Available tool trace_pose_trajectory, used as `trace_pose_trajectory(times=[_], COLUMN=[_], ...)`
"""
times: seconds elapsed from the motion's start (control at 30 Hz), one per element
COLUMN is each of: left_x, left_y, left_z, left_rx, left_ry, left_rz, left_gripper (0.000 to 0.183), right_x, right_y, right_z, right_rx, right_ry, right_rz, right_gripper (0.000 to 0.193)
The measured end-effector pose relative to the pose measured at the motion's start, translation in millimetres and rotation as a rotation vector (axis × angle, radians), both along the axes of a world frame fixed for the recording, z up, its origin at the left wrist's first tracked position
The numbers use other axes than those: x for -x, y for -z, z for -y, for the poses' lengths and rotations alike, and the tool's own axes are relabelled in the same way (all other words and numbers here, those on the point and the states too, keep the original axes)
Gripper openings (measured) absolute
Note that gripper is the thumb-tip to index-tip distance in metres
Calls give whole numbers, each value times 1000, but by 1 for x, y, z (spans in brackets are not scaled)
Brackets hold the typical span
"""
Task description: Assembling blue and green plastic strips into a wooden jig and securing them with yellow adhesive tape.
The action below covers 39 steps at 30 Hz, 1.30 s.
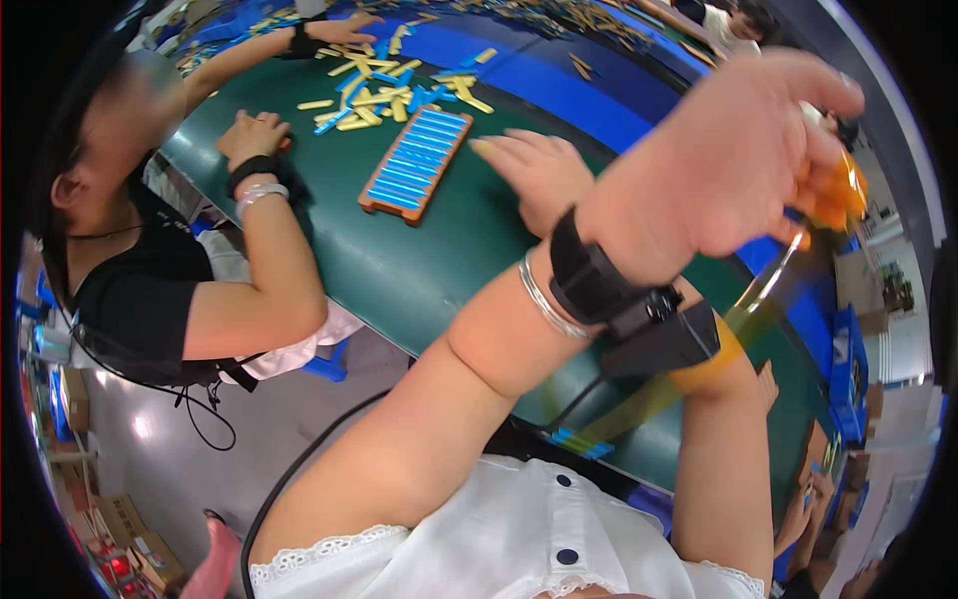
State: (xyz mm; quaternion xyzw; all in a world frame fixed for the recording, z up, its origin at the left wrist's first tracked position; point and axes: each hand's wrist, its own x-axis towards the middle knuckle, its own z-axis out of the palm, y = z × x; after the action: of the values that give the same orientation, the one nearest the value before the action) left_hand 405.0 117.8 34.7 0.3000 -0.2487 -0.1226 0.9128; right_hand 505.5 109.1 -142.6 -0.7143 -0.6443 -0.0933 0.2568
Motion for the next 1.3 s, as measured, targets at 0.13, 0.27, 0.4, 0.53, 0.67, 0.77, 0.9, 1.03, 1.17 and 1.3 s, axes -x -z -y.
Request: trace_pose_trajectory(times=[0.13,0.27,0.4,0.53,0.67,0.77,0.9,1.03,1.17,1.3], left_x=[12,2,2,-3,-24,-21,-35,-49,-61,-72], left_y=[6,14,-1,18,9,12,16,22,31,48], left_z=[15,16,7,-18,-4,-6,17,31,35,30], left_rx=[57,128,39,238,-25,-62,-145,-317,-432,-319], left_ry=[-217,-253,-66,201,335,307,293,109,-62,-54], left_rz=[150,290,14,460,277,175,11,-102,-192,-63], left_gripper=[40,36,35,53,47,47,48,50,51,49], right_x=[14,12,-2,-3,-15,8,50,76,96,109], right_y=[-15,-27,-35,-34,-17,-22,-29,-30,-36,-41], right_z=[-83,-103,-69,17,101,139,184,193,196,202], right_rx=[115,332,393,431,230,190,221,222,318,367], right_ry=[-25,-87,-92,-11,-10,-29,69,104,149,215], right_rz=[455,610,547,525,477,509,508,261,296,364], right_gripper=[77,65,68,58,48,42,34,34,41,49])
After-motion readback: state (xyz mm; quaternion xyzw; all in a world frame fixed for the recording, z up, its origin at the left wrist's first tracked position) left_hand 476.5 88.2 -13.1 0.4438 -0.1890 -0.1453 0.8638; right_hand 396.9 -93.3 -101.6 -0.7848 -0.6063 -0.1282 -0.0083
